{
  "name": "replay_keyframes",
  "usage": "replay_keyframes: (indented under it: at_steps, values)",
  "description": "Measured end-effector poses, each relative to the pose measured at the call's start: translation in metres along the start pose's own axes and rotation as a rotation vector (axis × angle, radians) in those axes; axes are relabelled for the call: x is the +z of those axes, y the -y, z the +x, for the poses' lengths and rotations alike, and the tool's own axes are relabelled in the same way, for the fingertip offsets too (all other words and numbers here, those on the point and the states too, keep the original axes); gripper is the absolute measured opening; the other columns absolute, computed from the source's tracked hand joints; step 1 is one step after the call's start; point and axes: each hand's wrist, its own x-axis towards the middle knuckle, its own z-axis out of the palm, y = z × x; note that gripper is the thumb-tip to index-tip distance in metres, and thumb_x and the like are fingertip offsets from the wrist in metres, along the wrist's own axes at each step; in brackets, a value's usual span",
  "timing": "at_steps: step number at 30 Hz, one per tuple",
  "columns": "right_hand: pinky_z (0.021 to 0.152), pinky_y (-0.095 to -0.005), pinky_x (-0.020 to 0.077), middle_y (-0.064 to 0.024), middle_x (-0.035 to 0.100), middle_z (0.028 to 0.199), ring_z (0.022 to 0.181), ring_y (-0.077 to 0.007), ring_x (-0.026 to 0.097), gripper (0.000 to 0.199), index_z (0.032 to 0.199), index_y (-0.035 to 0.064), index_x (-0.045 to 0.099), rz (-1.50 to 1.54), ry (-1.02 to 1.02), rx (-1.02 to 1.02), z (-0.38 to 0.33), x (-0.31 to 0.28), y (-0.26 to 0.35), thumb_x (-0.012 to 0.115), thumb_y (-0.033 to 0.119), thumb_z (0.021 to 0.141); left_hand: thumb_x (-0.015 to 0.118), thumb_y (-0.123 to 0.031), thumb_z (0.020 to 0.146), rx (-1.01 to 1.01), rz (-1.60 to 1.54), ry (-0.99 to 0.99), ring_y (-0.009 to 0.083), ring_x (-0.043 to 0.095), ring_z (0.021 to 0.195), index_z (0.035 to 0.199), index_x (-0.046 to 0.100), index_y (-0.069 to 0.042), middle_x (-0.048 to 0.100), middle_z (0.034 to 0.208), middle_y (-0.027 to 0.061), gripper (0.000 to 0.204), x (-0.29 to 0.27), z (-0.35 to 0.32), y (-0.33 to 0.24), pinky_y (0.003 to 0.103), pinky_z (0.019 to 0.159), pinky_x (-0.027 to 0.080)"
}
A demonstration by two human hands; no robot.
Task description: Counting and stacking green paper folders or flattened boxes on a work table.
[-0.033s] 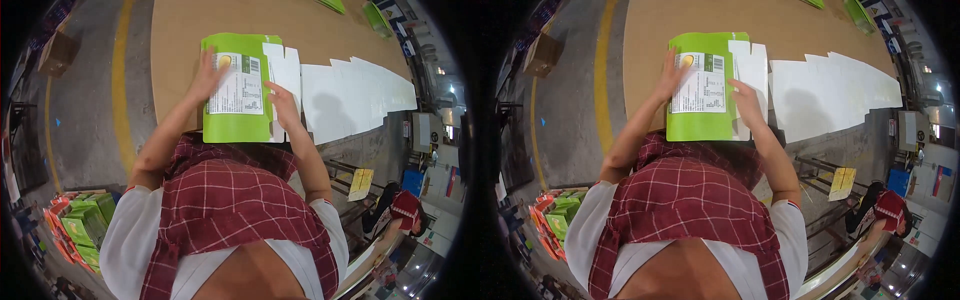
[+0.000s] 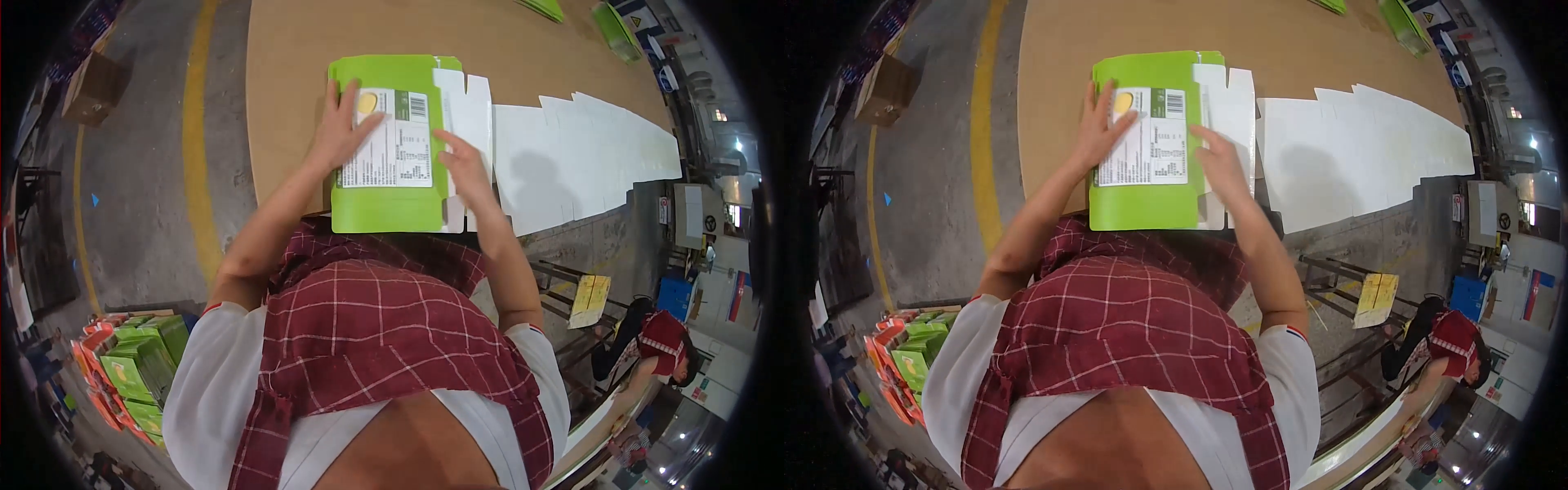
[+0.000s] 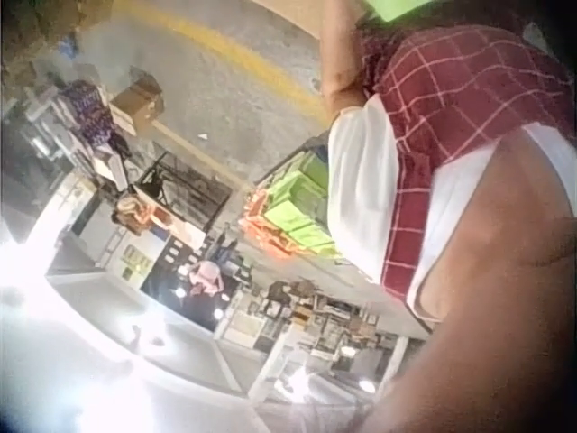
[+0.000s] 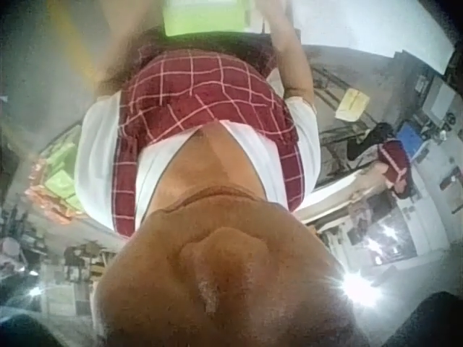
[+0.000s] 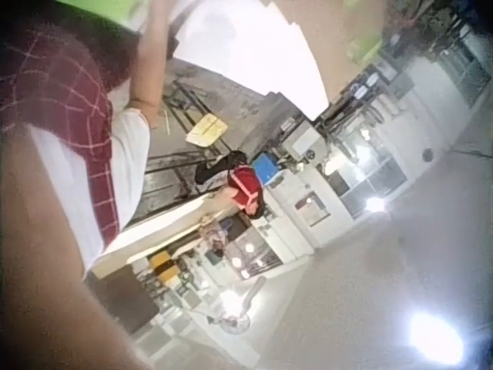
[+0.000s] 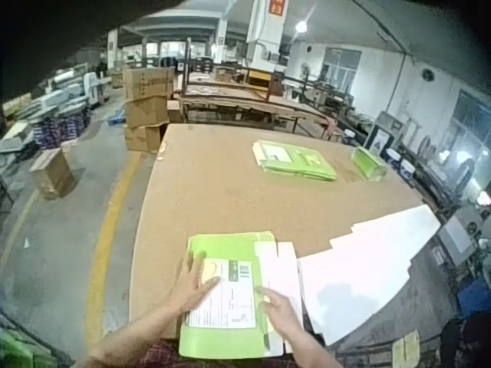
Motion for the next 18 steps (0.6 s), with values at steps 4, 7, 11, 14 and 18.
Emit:
replay_keyframes:
  at_steps: [4, 7, 11, 14, 18]
  values:
    - [0.065, -0.0301, 0.0478, -0.0083, 0.06, 0.084, 0.067, -0.0177, 0.058, 0.034, 0.109, -0.0011, 0.052, -0.657, -0.458, -0.11, 0.008, -0.048, 0.041, 0.048, 0.024, 0.086, 0.045, -0.057, 0.078, -0.022, 0.663, 0.07, 0.0353, 0.018, 0.127, 0.131, 0.031, -0.016, 0.021, 0.138, 0.0147, 0.069, 0.001, -0.009, -0.007, 0.056, 0.093, 0.024]
    - [0.085, -0.0301, 0.0409, -0.014, 0.057, 0.1, 0.093, -0.0238, 0.055, 0.039, 0.114, -0.0011, 0.049, -0.658, -0.36, -0.468, 0.03, -0.089, -0.019, 0.044, 0.027, 0.088, 0.046, -0.058, 0.076, 0.051, 0.637, -0.006, 0.0353, 0.021, 0.125, 0.127, 0.036, -0.012, 0.028, 0.135, 0.0142, 0.069, 0.009, -0.008, 0.001, 0.063, 0.087, 0.024]
    - [0.101, -0.0309, 0.0203, -0.0133, 0.037, 0.128, 0.121, -0.0217, 0.03, 0.053, 0.127, 0.0018, 0.034, -0.246, 0.049, -0.203, 0.035, -0.046, 0.034, 0.028, 0.039, 0.091, 0.045, -0.058, 0.077, 0.044, 0.685, 0.029, 0.0352, 0.021, 0.125, 0.128, 0.035, -0.012, 0.027, 0.135, 0.014, 0.069, 0.012, -0.008, 0.0, 0.062, 0.088, 0.024]
    - [0.104, -0.0452, 0.0083, -0.0135, 0.02, 0.139, 0.13, -0.0258, 0.013, 0.059, 0.131, -0.0002, 0.023, -0.897, 0.106, -0.31, 0.045, -0.019, 0.027, 0.03, 0.041, 0.089, 0.044, -0.058, 0.077, 0.044, 0.706, 0.037, 0.0336, 0.021, 0.126, 0.128, 0.034, -0.012, 0.026, 0.137, 0.0127, 0.07, 0.017, -0.004, 0.0, 0.061, 0.088, 0.024]
    - [0.101, -0.0512, 0.012, -0.013, 0.027, 0.136, 0.128, -0.0269, 0.018, 0.058, 0.129, -0.0007, 0.027, -1.408, -0.011, -0.349, 0.006, 0.012, -0.003, 0.035, 0.04, 0.088, 0.044, -0.058, 0.077, -0.007, 0.721, 0.046, 0.0312, 0.021, 0.127, 0.13, 0.031, -0.012, 0.023, 0.138, 0.0112, 0.071, 0.011, -0.003, -0.004, 0.059, 0.089, 0.024]
